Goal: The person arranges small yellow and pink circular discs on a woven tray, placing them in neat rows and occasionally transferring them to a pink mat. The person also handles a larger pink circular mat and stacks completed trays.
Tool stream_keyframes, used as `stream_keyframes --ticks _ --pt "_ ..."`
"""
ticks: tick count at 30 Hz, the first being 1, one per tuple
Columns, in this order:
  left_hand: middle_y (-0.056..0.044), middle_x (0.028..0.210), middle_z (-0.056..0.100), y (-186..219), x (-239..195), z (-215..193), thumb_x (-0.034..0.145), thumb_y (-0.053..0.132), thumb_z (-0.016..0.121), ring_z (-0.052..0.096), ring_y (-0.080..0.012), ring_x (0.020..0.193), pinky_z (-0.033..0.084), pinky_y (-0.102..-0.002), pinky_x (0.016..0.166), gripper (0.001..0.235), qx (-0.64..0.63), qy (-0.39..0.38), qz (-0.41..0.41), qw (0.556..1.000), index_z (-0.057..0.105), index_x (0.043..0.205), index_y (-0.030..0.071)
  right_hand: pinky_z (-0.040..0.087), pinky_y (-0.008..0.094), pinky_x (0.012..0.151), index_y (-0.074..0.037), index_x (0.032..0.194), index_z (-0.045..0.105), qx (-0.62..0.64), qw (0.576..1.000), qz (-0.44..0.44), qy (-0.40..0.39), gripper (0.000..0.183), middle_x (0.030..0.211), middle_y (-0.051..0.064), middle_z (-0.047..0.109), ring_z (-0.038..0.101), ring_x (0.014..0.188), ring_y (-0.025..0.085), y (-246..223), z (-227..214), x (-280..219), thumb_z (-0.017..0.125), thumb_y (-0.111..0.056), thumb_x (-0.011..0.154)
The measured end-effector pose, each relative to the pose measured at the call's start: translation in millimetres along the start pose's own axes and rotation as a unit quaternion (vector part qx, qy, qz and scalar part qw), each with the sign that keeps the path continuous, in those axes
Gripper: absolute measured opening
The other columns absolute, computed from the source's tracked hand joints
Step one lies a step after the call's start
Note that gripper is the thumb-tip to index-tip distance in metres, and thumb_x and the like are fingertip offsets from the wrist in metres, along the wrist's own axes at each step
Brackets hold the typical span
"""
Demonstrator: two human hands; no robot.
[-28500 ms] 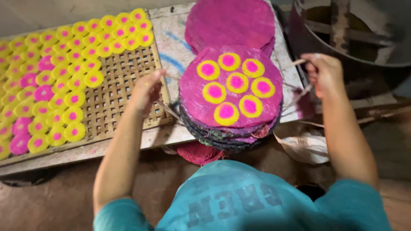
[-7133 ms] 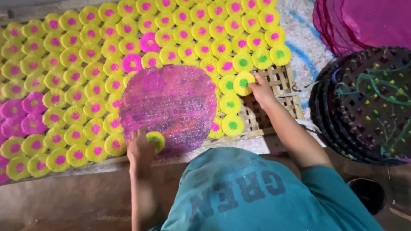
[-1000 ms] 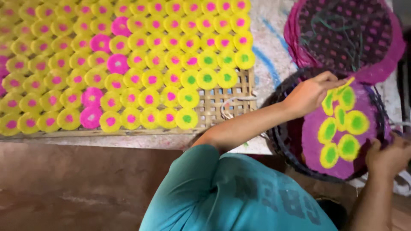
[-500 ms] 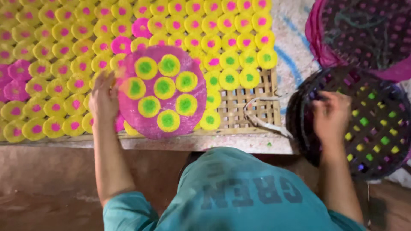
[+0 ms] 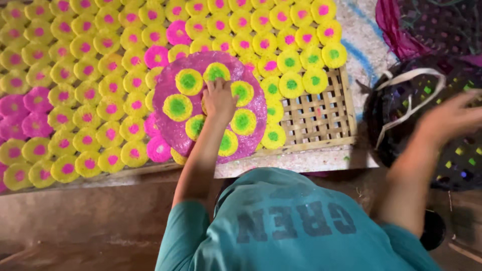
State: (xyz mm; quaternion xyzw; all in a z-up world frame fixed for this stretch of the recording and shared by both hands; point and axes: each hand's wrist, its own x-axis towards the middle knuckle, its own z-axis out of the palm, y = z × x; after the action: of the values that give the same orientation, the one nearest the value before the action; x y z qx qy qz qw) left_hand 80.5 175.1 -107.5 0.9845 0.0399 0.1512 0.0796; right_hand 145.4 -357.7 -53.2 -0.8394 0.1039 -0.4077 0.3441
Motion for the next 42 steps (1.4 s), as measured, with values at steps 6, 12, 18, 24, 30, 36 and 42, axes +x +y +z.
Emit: stream_keyframes --ticks 6,12,18,24,30,36,42 --pt "-0.017 0.11 0.069 6 21 1 0.085 0.022 0.074 0.068 -0.0375 0.099 0.055 -0.048 0.083 0.036 -0.083 -0.171 0.003 0.982 0.064 0.115 0.005 0.055 0.031 0.091 -0.009 0.12 0.069 0.22 0.897 -0.147 -0.355 0.02 0.117 0.011 0.067 0.064 0.108 0.021 -125 68 -189 0.064 -0.006 0.1" --pt "-0.015 0.104 0.068 69 -1 -39 0.081 0.031 0.084 0.07 -0.0341 0.088 0.055 -0.045 0.076 0.044 -0.35 -0.228 0.033 0.908 0.061 0.111 0.007 0.061 0.042 0.09 0.001 0.131 0.053 0.57 0.452 0.529 -0.436 0.03 0.109 0.015 0.066 0.069 0.097 0.027 -137 127 -222 0.059 -0.022 0.113" --pt "-0.018 0.125 0.066 0 31 -13 0.086 0.024 0.077 0.063 -0.0353 0.118 0.051 -0.045 0.104 0.05 -0.237 -0.04 -0.104 0.965 0.061 0.13 0.006 0.052 0.034 0.082 -0.003 0.134 0.06 0.267 0.817 0.346 -0.376 0.041 0.114 0.01 0.072 0.066 0.097 0.022 -48 156 -133 0.06 0.0 0.093" --pt "-0.019 0.137 0.056 -82 61 48 0.089 0.032 0.072 0.051 -0.0386 0.128 0.04 -0.056 0.101 0.058 -0.01 -0.099 -0.117 0.988 0.054 0.137 0.006 0.052 0.037 0.091 -0.001 0.128 0.063 0.09 0.92 0.07 -0.375 0.039 0.114 0.019 0.07 0.068 0.106 0.033 -9 173 -88 0.065 0.002 0.089" --pt "-0.015 0.118 0.068 -73 66 16 0.092 0.032 0.073 0.066 -0.0344 0.112 0.052 -0.05 0.093 0.042 -0.078 -0.207 -0.142 0.965 0.062 0.125 0.009 0.047 0.05 0.096 0.0 0.124 0.064 -0.051 0.948 -0.165 -0.268 0.048 0.117 0.025 0.064 0.058 0.109 0.045 -66 144 -89 0.076 0.002 0.078" --pt "-0.012 0.105 0.072 41 33 -34 0.089 0.028 0.077 0.072 -0.0283 0.092 0.058 -0.043 0.081 0.034 -0.265 -0.218 -0.043 0.938 0.064 0.113 0.007 0.06 0.036 0.091 -0.003 0.131 0.062 0.359 0.616 0.413 -0.567 0.04 0.121 0.019 0.072 0.072 0.105 0.03 -138 126 -155 0.052 -0.031 0.104" --pt "-0.015 0.129 0.067 44 -11 -45 0.086 0.021 0.077 0.065 -0.0333 0.116 0.052 -0.045 0.099 0.041 -0.278 -0.085 0.046 0.956 0.067 0.124 0.011 0.056 0.034 0.092 0.003 0.134 0.058 0.43 0.6 0.407 -0.538 0.037 0.126 0.015 0.068 0.068 0.111 0.023 -119 132 -187 0.059 -0.006 0.098"
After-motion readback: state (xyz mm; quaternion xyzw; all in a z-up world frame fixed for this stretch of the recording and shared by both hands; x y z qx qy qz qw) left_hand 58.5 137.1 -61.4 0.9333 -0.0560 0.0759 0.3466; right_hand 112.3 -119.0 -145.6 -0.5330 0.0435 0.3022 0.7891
